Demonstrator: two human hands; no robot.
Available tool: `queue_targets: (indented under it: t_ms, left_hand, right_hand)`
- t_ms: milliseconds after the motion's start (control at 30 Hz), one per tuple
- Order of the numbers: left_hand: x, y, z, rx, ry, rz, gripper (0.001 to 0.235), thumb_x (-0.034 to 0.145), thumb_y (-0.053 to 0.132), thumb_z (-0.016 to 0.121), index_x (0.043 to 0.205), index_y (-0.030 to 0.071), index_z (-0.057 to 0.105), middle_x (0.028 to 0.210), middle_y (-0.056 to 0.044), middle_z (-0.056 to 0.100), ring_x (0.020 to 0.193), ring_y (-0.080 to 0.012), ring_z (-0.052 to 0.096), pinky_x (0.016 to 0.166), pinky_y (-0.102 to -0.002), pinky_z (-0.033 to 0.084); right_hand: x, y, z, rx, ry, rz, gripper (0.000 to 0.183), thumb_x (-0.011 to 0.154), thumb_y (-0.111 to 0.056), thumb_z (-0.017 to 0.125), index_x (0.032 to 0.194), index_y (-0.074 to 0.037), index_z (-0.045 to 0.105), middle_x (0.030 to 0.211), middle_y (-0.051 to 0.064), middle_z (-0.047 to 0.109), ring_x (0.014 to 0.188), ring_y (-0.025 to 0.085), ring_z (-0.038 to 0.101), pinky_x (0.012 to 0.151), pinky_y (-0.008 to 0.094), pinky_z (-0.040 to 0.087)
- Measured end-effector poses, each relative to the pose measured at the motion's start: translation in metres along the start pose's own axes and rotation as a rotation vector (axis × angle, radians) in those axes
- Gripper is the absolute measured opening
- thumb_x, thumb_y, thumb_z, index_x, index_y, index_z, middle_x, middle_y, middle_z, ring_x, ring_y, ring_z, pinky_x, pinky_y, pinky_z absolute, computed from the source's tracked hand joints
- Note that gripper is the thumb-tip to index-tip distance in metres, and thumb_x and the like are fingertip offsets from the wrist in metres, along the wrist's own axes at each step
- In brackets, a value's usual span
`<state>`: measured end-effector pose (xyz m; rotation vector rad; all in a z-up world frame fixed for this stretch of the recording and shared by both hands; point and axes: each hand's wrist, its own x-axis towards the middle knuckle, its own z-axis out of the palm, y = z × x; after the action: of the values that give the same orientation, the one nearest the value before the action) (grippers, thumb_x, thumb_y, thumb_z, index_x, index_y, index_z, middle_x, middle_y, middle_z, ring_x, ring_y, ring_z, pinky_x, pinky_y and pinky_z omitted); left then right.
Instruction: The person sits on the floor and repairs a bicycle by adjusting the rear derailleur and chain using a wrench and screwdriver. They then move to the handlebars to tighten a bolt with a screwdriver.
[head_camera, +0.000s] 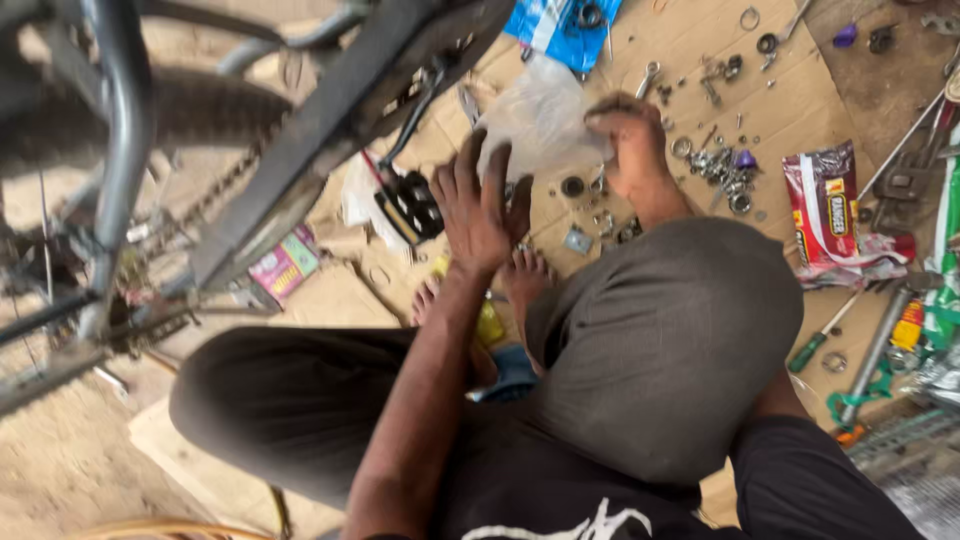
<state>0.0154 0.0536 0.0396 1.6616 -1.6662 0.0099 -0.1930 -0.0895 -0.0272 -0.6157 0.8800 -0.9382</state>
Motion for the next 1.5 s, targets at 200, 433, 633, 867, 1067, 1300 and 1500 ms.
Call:
queue_targets:
  t_ms: [200, 433, 633, 867, 1067, 1300, 1500]
  left_hand:
    - [0.003, -0.026, -0.016, 0.138, -0.386, -0.192, 0.014, 0.104, 0.019, 0.068, 0.117, 0.017, 0.067, 0.117, -0.007, 0.067, 0.105, -0.0282, 0.068, 0.088, -0.043, 0.055]
    - [0.000, 0.004, -0.039, -0.201, -0.196, -0.174, 0.072, 0.077, 0.047, 0.084, 0.123, -0.004, 0.060, 0.120, -0.024, 0.062, 0.100, -0.0416, 0.066, 0.075, -0.046, 0.057]
    - [0.010, 0.001, -0.024, -0.114, -0.265, -0.290, 0.016, 0.098, 0.020, 0.068, 0.100, 0.005, 0.072, 0.094, -0.012, 0.072, 0.075, -0.0290, 0.073, 0.063, -0.041, 0.057]
    - [0.026, -0.023, -0.029, -0.277, 0.038, -0.407, 0.017, 0.090, 0.011, 0.077, 0.084, 0.002, 0.063, 0.082, -0.013, 0.066, 0.064, -0.0271, 0.067, 0.060, -0.039, 0.052]
    - [0.031, -0.025, -0.031, -0.223, 0.039, -0.494, 0.019, 0.088, 0.009, 0.076, 0.082, 0.004, 0.058, 0.077, -0.012, 0.063, 0.064, -0.0270, 0.063, 0.060, -0.041, 0.048]
    - [0.026, -0.031, -0.036, -0.171, 0.097, -0.459, 0.018, 0.088, 0.002, 0.060, 0.106, 0.000, 0.064, 0.079, -0.015, 0.067, 0.073, -0.0344, 0.065, 0.065, -0.046, 0.049]
    - [0.037, -0.032, -0.027, -0.277, 0.168, -0.599, 0.012, 0.099, 0.010, 0.064, 0.099, -0.001, 0.066, 0.077, -0.018, 0.066, 0.068, -0.0302, 0.064, 0.066, -0.042, 0.051]
  right_hand:
    - [-0.013, -0.003, 0.047, -0.041, -0.176, 0.003, 0.012, 0.086, 0.000, 0.069, 0.098, -0.001, 0.071, 0.093, 0.008, 0.071, 0.088, 0.018, 0.066, 0.085, 0.031, 0.054]
    - [-0.013, 0.003, 0.069, 0.056, -0.178, 0.017, 0.012, 0.088, 0.001, 0.071, 0.100, -0.001, 0.074, 0.096, 0.005, 0.072, 0.091, 0.016, 0.067, 0.088, 0.031, 0.055]
    - [-0.007, 0.002, 0.067, -0.003, -0.320, -0.104, 0.014, 0.095, 0.006, 0.072, 0.106, -0.002, 0.071, 0.100, 0.004, 0.072, 0.090, 0.012, 0.064, 0.085, 0.027, 0.051]
    - [0.012, 0.068, 0.021, -0.611, -0.028, -0.243, 0.012, 0.108, -0.011, 0.059, 0.112, -0.005, 0.068, 0.097, 0.011, 0.075, 0.083, 0.019, 0.068, 0.077, 0.036, 0.057]
    - [-0.030, 0.167, 0.015, -1.588, -0.593, -0.355, 0.045, 0.086, -0.020, 0.067, 0.127, -0.002, 0.062, 0.112, 0.019, 0.064, 0.100, 0.034, 0.064, 0.087, 0.049, 0.053]
    - [-0.042, 0.152, 0.017, -1.995, -0.616, -0.390, 0.030, 0.087, -0.032, 0.067, 0.106, -0.009, 0.066, 0.112, 0.014, 0.055, 0.102, 0.030, 0.056, 0.091, 0.048, 0.046]
    - [-0.058, 0.104, 0.001, -1.560, -0.527, -0.171, 0.029, 0.088, -0.031, 0.075, 0.099, -0.005, 0.071, 0.102, 0.011, 0.063, 0.092, 0.024, 0.061, 0.082, 0.041, 0.051]
